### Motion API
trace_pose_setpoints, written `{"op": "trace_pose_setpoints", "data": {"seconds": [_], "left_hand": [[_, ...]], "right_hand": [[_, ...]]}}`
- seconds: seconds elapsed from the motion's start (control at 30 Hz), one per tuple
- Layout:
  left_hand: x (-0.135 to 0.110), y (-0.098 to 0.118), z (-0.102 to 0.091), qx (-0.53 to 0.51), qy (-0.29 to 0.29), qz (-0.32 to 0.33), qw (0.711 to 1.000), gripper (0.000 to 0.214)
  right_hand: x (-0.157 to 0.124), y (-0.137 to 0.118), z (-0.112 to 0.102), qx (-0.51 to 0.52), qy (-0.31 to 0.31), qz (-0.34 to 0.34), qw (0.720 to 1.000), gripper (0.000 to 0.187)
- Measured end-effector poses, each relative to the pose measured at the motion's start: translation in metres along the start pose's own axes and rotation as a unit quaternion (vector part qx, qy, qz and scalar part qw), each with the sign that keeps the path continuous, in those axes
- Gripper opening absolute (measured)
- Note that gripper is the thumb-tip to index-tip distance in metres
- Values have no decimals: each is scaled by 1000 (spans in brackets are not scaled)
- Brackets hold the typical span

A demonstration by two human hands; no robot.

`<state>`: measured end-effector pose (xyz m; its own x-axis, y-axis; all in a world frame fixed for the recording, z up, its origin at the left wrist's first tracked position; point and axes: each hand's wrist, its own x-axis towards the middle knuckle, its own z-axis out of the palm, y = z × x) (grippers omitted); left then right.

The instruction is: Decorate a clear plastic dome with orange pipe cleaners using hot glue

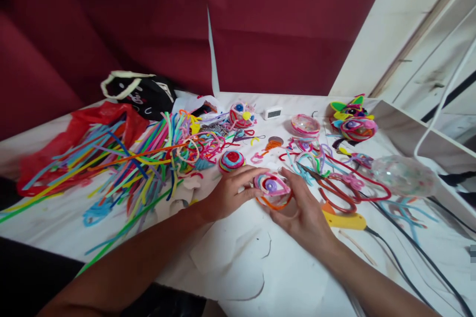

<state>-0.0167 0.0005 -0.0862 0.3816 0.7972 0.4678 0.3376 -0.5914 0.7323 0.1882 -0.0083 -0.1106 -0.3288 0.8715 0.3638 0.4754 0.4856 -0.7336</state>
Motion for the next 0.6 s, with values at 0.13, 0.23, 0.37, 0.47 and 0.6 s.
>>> {"op": "trace_pose_setpoints", "data": {"seconds": [0.13, 0.23, 0.37, 0.47, 0.6], "left_hand": [[-2, 3, 4, 12, 5, 28, 1000, 44], [-4, 3, 5, 13, 12, 36, 999, 46], [-4, 2, 5, 16, 14, 39, 999, 44], [-3, 2, 5, 19, 14, 40, 999, 43], [-4, 3, 5, 20, 8, 32, 999, 44]], "right_hand": [[-5, 11, 3, 19, -11, 7, 1000, 80], [-7, 15, 4, 28, -10, 11, 999, 82], [-7, 11, 1, 63, -26, 28, 997, 83], [-6, 9, -3, 117, -35, 61, 991, 71], [-5, 15, -4, 166, -26, 107, 980, 47]]}}
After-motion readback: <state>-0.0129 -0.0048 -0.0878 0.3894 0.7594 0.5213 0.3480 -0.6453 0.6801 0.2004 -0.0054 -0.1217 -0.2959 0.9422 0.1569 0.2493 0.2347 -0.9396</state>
